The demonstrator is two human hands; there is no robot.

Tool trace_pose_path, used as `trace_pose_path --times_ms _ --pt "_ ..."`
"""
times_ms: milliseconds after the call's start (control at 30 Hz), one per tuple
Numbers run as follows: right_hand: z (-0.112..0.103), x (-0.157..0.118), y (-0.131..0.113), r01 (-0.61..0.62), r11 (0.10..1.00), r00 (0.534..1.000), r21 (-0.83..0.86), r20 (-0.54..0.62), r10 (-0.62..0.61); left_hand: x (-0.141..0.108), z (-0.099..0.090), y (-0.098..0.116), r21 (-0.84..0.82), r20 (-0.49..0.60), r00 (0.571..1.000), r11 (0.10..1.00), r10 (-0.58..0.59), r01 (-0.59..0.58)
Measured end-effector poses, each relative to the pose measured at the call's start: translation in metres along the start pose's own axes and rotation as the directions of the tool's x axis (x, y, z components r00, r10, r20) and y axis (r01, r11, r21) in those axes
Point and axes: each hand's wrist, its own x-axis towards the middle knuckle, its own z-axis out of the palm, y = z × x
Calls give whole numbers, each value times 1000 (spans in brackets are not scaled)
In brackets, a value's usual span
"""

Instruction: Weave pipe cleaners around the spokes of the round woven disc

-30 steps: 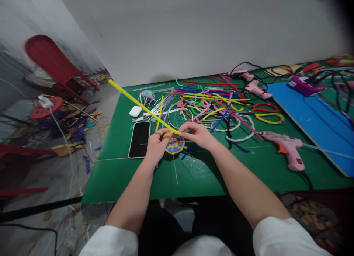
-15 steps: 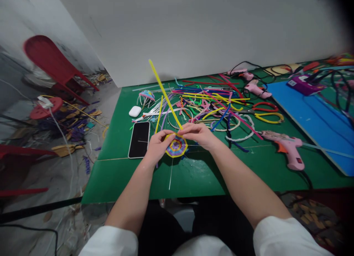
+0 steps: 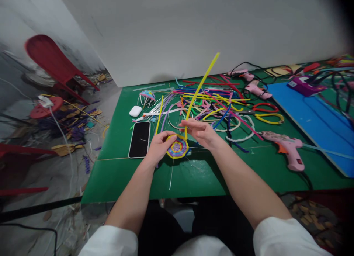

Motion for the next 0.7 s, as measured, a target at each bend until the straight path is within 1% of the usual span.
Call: trace_pose_path --times_ms 100,200,333,400,567,700 --pt "-1 2 0 3 1000 999 -11 -49 -4 -1 0 1 -13 -5 1000 1000 6 -6" --pt "-4 4 3 -48 996 995 -81 -91 41 -1 0 2 -36 -35 999 999 7 -8" --pt "-4 5 4 -157 959 987 -235 -29 155 0 0 3 -75 -82 997 997 8 -14" --pt "0 4 1 -175 947 984 -268 -5 180 1 -1 2 -99 -77 997 995 -2 -6" --pt "6 3 0 -124 920 991 -371 -7 131 0 -2 3 -127 -13 999 991 -50 48" --pt "6 5 1 -118 888 993 -444 -71 96 -2 -1 4 -129 37 997 989 -64 68"
